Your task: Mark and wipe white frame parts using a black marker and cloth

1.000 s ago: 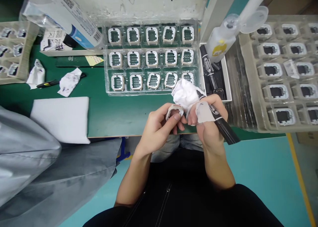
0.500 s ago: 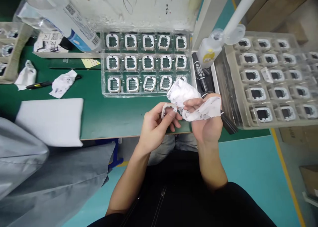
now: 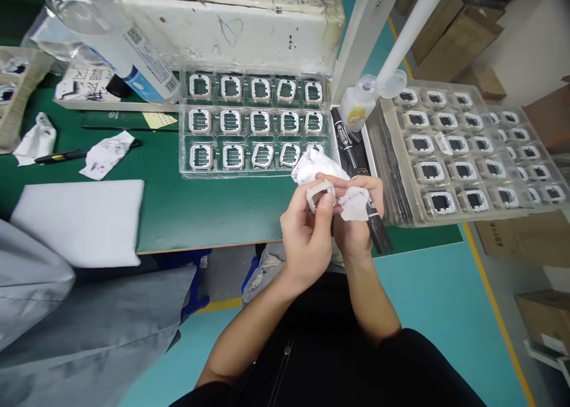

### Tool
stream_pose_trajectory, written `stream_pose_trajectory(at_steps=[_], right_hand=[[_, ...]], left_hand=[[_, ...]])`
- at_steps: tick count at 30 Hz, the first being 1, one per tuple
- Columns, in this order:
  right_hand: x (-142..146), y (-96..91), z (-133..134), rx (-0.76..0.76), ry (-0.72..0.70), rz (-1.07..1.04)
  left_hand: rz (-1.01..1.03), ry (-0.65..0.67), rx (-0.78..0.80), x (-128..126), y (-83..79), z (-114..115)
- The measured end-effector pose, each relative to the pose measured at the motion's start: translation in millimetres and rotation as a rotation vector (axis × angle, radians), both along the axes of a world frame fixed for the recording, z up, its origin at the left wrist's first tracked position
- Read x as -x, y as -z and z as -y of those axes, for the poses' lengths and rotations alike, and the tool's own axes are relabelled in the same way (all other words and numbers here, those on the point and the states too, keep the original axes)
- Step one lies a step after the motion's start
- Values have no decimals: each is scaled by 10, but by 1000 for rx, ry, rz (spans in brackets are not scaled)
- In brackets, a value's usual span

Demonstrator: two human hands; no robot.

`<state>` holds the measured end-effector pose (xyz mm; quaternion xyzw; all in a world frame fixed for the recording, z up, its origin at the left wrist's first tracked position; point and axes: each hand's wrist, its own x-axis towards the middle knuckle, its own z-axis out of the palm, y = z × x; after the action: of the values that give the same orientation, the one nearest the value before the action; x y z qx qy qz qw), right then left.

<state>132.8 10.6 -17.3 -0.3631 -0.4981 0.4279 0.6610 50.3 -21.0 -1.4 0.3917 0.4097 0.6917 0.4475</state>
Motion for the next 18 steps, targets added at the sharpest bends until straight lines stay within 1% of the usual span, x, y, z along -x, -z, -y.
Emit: stream_pose_trajectory(at_steps=[5,7,11,13,15,18], right_hand=[[0,9,72,-185,182,190],[-20,60,86,-237,202,232],[-58,171,93,-323,218,253],[-59,177,101,-332,258,252],[-44,145,123,-317,277,236],[-17,67,177,-246,235,199]], left_hand=[[-126,-159,-41,141,-11,44],[-188,-196,-73,207,9,82],[-291,-257,-138,291,65,168],[-296,-272,-151,306,82,210],[-286,-265,-154,310,91,251],[-289,-245,-149,314,117,314]])
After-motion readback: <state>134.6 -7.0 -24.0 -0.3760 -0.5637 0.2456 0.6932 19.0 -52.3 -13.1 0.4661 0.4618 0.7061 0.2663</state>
